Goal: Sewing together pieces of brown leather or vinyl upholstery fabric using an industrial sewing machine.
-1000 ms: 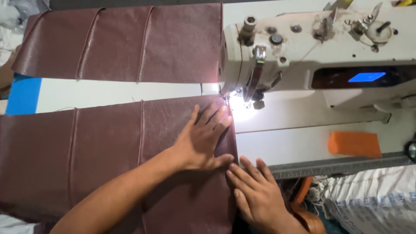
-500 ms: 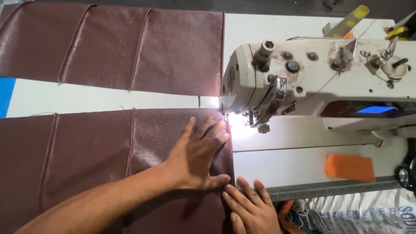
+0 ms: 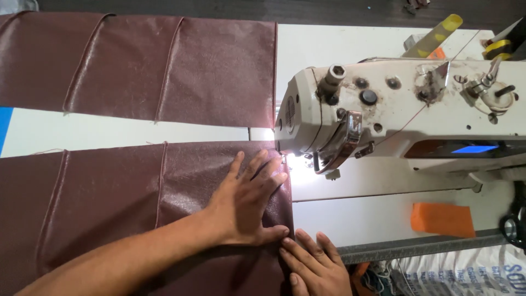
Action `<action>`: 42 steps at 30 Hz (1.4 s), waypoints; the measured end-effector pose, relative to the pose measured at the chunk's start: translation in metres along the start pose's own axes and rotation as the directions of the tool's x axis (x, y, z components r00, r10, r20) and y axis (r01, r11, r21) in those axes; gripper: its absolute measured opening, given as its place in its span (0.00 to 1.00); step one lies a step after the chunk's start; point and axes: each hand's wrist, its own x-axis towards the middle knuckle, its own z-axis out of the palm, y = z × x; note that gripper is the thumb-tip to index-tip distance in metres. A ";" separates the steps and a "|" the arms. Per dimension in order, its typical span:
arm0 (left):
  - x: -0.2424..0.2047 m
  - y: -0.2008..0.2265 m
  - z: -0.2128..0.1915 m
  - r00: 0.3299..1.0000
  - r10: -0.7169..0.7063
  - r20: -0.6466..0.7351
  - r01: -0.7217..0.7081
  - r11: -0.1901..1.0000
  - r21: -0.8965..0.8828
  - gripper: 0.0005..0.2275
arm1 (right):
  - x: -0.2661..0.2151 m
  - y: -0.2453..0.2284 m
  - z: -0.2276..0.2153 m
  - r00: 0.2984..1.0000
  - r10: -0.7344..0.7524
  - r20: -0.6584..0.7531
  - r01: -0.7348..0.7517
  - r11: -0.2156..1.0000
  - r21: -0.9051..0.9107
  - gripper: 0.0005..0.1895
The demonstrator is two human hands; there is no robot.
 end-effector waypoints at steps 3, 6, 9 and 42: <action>0.004 -0.006 0.005 0.998 0.015 -0.054 -0.016 1.000 -0.005 0.46 | 0.003 0.001 -0.001 1.000 0.010 0.004 -0.010 1.000 0.007 0.21; 0.009 -0.010 0.009 0.994 0.033 -0.102 -0.034 0.999 -0.012 0.47 | 0.006 0.004 0.000 1.000 0.011 0.004 -0.011 1.000 0.011 0.21; 0.016 -0.010 0.005 0.994 0.034 -0.105 -0.036 0.999 -0.019 0.47 | 0.008 0.008 0.000 1.000 0.022 0.012 -0.023 1.000 0.018 0.21; 0.063 -0.035 -0.014 0.996 -0.052 -0.069 0.052 0.999 0.000 0.53 | 0.063 0.006 -0.028 0.980 0.193 0.055 -0.197 0.979 0.060 0.21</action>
